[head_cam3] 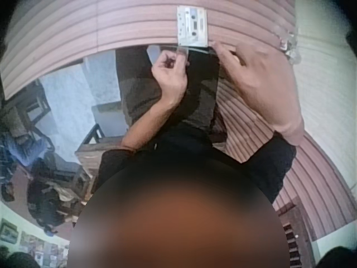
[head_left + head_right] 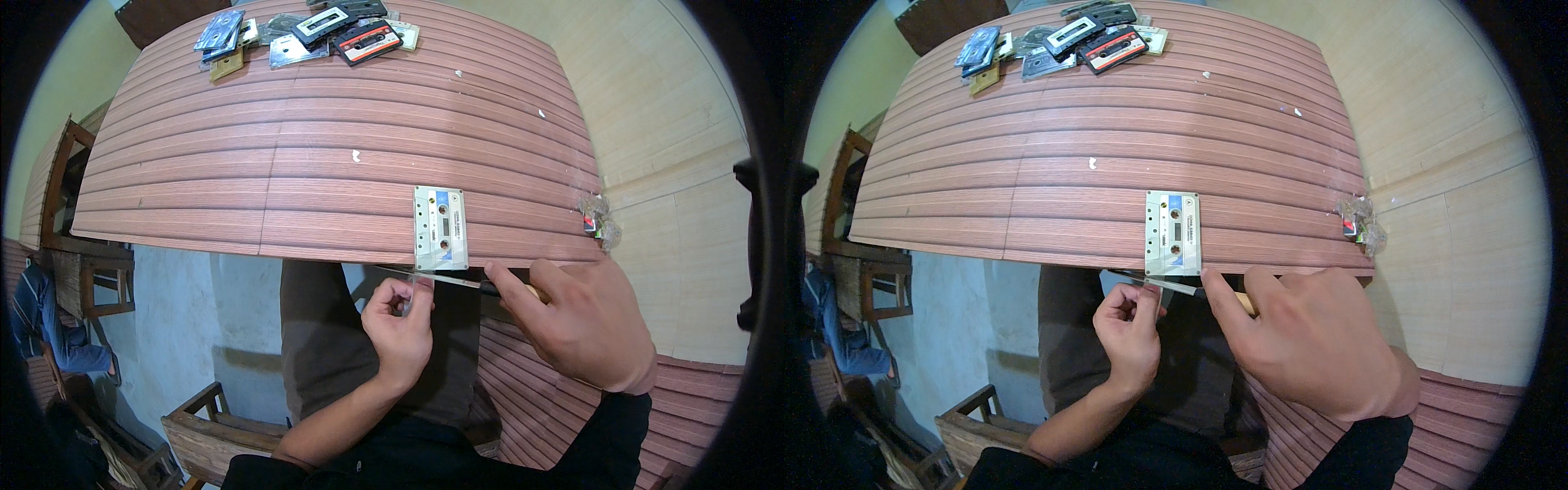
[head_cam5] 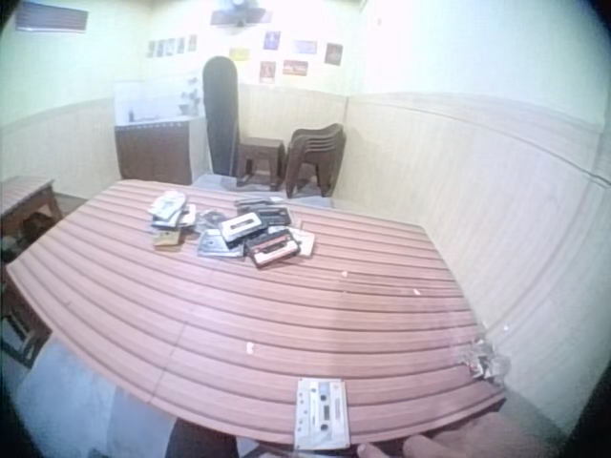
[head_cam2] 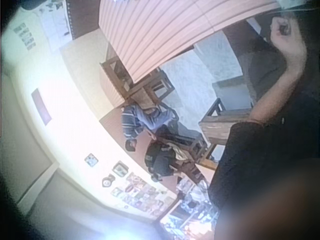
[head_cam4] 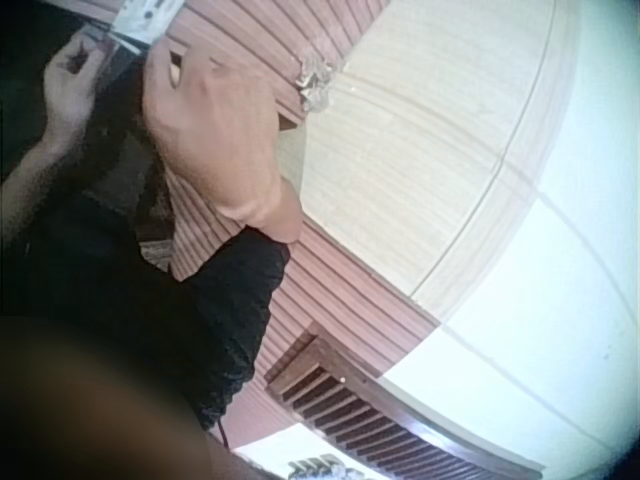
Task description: The person handles several cassette tapes on a table, uses a knife to cut clear tape, and applies the tape to the tape reels inside a cassette. The person also briefly places a cassette on the wall before returning to the table to continue taping another cassette.
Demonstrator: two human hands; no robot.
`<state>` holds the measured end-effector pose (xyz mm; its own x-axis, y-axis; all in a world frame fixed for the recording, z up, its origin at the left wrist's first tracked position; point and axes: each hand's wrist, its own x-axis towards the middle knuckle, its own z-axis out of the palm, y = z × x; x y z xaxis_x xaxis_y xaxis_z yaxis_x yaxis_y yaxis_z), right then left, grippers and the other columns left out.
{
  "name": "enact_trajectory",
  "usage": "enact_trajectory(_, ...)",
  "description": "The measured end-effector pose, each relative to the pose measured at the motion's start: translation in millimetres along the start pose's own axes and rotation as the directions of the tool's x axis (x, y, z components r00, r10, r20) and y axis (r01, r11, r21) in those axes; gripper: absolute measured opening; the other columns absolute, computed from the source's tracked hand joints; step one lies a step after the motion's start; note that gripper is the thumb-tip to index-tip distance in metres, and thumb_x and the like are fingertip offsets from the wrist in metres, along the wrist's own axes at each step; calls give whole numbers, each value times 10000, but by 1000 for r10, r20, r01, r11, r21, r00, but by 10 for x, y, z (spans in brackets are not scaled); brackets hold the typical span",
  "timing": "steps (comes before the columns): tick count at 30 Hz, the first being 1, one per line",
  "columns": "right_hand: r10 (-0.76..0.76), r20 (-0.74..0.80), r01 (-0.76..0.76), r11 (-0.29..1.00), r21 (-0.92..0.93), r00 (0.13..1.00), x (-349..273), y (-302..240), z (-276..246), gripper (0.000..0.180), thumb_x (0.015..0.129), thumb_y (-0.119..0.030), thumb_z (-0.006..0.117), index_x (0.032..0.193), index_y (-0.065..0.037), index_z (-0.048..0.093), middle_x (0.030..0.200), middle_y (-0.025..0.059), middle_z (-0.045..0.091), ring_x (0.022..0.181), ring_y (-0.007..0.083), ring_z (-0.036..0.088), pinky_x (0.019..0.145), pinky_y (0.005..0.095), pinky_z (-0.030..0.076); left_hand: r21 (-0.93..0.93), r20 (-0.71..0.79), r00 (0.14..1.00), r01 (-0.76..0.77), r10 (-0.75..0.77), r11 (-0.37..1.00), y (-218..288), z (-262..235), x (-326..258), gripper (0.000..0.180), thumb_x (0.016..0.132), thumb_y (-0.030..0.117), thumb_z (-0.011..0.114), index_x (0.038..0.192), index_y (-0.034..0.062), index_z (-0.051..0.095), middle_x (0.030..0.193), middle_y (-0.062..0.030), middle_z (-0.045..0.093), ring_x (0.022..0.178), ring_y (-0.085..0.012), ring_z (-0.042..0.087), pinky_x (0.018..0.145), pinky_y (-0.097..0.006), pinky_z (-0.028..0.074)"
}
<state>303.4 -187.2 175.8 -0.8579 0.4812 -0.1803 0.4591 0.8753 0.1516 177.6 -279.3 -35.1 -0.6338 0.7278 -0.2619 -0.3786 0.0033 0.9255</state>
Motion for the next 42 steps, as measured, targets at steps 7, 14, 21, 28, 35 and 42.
enact_trajectory(7, -9, -26, 10, 1000, 16, 1000, -4, -1, -37, 407, 943, -162, 785, 1341, -85, 750, 766, 20, 549, 601, 172, 600, 517, 364, 434, -57, 14, 999, 47, -46, 997, 52, 8, -5, 335, 1073, 160, 799, 787, 41, 671, 702, 40, 677, 618, 18, 480, 566, -209, 364)
enact_trajectory(14, -17, -36, 18, 999, 28, 999, -5, 31, 7, 414, 940, -177, 751, 1342, -82, 766, 791, 26, 592, 622, 187, 648, 514, 370, 456, 8, 50, 993, 103, -104, 995, 92, -52, -51, 287, 1106, 160, 748, 861, 20, 698, 754, -25, 718, 628, -25, 549, 583, -232, 407)
enact_trajectory(21, -20, -50, 22, 999, 38, 999, -1, 71, 62, 373, 956, -171, 810, 1318, -105, 746, 789, 11, 563, 605, 164, 600, 514, 363, 431, 73, 96, 994, -57, 49, 996, 129, -116, -83, 240, 1096, 146, 746, 919, -17, 745, 788, -60, 762, 697, -67, 638, 659, -249, 494)
enact_trajectory(28, -33, -31, 34, 999, 35, 999, -33, 118, 95, 377, 976, -195, 810, 1335, -110, 730, 799, 11, 567, 601, 148, 570, 524, 349, 404, 55, 72, 997, -41, 37, 998, 161, -82, -75, 241, 1075, 118, 769, 871, -8, 742, 736, -13, 719, 631, -14, 526, 576, -225, 402)
enact_trajectory(35, -21, -12, 21, 999, 25, 1000, 77, 76, 5, 365, 989, -211, 793, 1334, -114, 728, 814, 32, 597, 596, 176, 587, 525, 372, 421, 19, 48, 999, -13, 12, 1000, 154, -64, -86, 223, 1066, 106, 780, 880, -10, 741, 731, 3, 703, 621, -10, 518, 567, -212, 386)
enact_trajectory(42, -81, -66, 88, 991, 100, 994, 355, 98, 712, 358, 988, -211, 751, 1334, -122, 750, 842, 75, 667, 662, 284, 697, 560, 452, 516, 6, -15, 997, -79, 79, 997, 210, 1, -55, 181, 1058, 103, 786, 924, -12, 749, 777, -9, 728, 656, -21, 562, 608, -218, 447)
